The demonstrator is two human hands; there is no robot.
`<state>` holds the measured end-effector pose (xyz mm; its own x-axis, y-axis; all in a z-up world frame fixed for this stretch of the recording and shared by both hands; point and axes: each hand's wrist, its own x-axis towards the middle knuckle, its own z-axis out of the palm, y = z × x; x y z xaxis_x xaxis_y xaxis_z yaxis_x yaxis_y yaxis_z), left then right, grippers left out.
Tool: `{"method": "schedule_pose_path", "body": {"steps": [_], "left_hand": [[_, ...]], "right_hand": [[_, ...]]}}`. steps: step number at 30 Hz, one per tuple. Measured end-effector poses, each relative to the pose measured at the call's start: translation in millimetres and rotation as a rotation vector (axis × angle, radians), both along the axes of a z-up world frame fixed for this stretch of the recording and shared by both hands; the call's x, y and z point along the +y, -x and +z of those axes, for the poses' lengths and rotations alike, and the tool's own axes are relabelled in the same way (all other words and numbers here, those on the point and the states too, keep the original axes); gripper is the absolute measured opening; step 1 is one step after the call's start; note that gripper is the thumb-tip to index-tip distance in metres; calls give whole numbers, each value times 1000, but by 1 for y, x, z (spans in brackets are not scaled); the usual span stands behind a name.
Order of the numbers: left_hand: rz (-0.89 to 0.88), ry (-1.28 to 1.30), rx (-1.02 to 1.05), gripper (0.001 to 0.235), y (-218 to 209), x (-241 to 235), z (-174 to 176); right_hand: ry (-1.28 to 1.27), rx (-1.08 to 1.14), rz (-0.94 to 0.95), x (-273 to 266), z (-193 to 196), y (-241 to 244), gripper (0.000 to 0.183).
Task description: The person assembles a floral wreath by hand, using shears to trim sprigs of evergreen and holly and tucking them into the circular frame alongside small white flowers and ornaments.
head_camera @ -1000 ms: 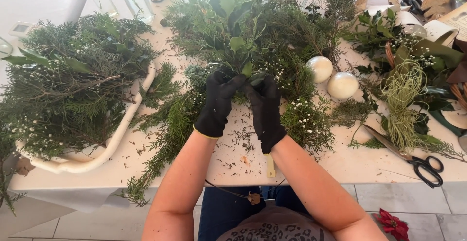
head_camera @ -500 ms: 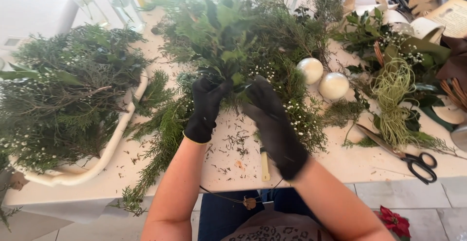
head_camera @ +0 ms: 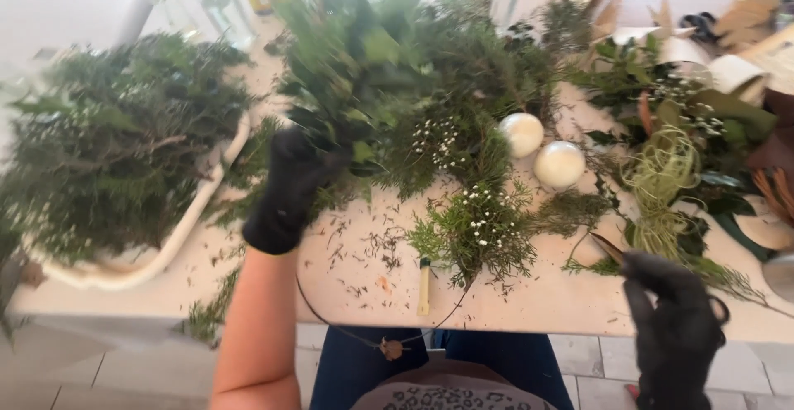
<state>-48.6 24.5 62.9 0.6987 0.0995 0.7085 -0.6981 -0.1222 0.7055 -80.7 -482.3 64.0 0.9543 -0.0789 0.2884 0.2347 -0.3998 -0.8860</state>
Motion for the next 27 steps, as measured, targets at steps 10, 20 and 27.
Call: {"method": "schedule_pose_path", "body": {"steps": [10, 20, 27], "left_hand": [[408, -159, 324, 28, 173, 23, 15], [183, 204, 424, 28, 205, -43, -84], [267, 183, 272, 41, 222, 21, -110]], "right_hand": [[605, -419, 282, -27, -65, -29, 22], [767, -603, 265, -14, -78, -41, 16], [817, -651, 247, -11, -84, -41, 16]]}}
